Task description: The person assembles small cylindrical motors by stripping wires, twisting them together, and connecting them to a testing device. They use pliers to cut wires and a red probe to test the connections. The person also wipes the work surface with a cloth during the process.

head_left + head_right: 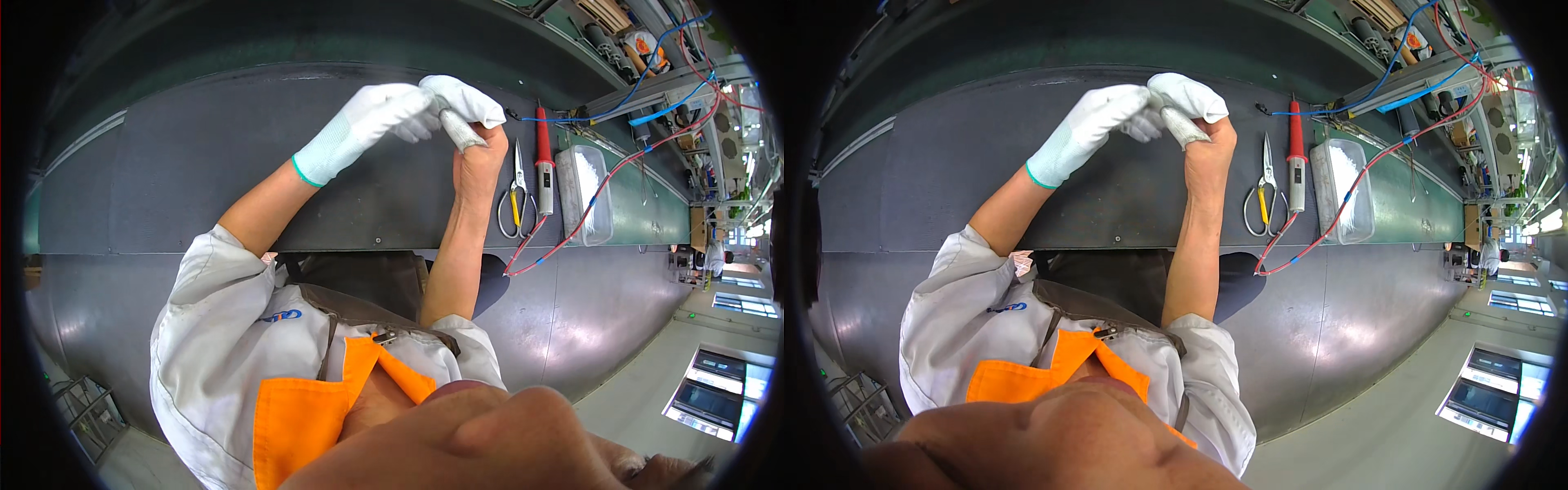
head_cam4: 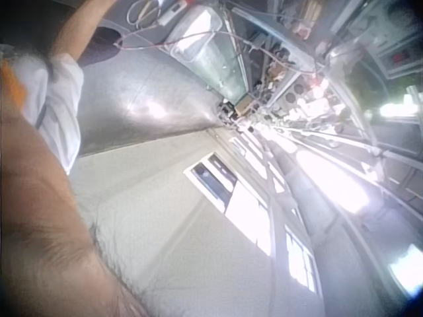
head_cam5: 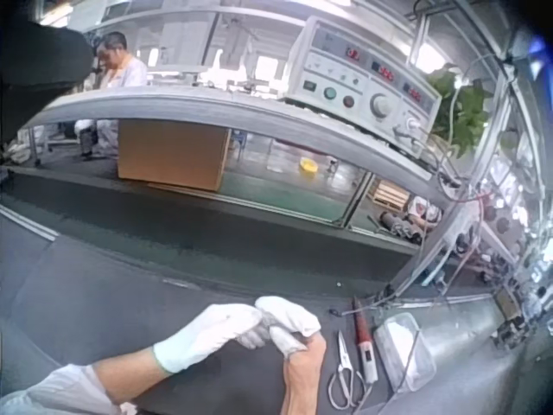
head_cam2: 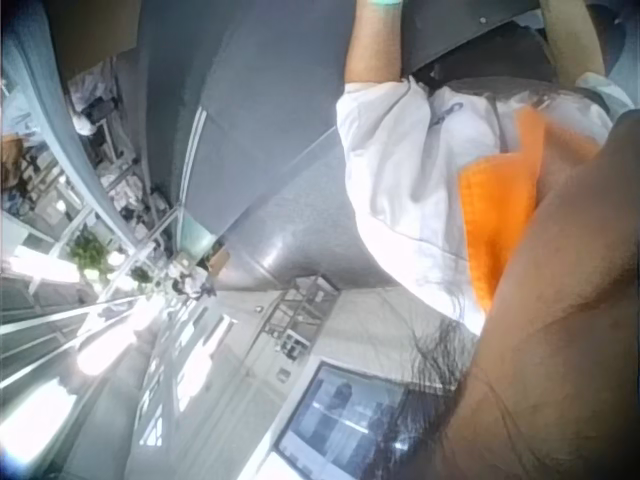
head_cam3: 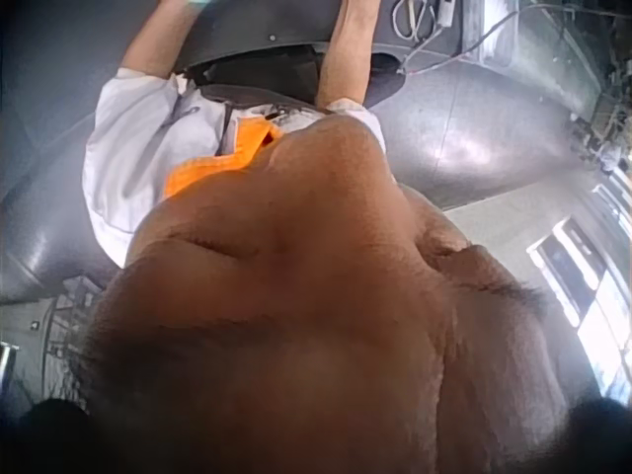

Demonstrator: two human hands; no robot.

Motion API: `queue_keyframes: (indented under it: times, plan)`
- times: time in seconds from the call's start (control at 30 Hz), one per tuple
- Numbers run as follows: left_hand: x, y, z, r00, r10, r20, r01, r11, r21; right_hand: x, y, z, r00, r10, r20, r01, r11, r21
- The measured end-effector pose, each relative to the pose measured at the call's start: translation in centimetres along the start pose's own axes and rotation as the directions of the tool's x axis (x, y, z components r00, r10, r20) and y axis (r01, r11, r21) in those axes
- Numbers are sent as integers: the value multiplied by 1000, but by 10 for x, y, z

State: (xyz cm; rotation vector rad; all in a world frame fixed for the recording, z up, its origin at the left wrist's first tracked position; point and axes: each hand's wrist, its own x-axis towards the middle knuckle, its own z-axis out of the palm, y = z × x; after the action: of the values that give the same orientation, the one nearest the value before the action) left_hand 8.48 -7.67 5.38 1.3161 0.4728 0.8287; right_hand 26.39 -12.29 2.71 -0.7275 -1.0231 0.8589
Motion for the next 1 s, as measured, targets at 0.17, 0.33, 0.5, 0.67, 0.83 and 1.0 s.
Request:
queue_keyframes:
  times: [0.17, 0.33, 0.5, 0.67, 0.83, 1.0]
  plan:
    - [4, -8, 15, 1000, 15, -26, -13, 995, 97, -5, 4, 2, 998, -13, 54, 17, 998, -56]
    - [3, -5, 5, 969, 51, -242, -24, 993, 114, -6, -2, -1, 995, -23, 93, 24, 1000, -5]
    - [0, -14, -31, 887, 111, -448, -65, 991, 117, -5, 2, -8, 990, -20, 136, -5, 983, 184]
    - [0, -35, -33, 953, -121, -277, 63, 976, -210, -7, 9, -7, 983, -15, 182, -36, 962, 272]
    - [-9, 6, -5, 808, 514, -288, -276, 762, 586, -10, 1, -4, 976, -3, 217, -28, 990, 136]
    - [-11, 12, 20, 724, 664, 184, -538, 378, 754, -14, 4, 5, 984, 43, 175, -50, 998, 39]
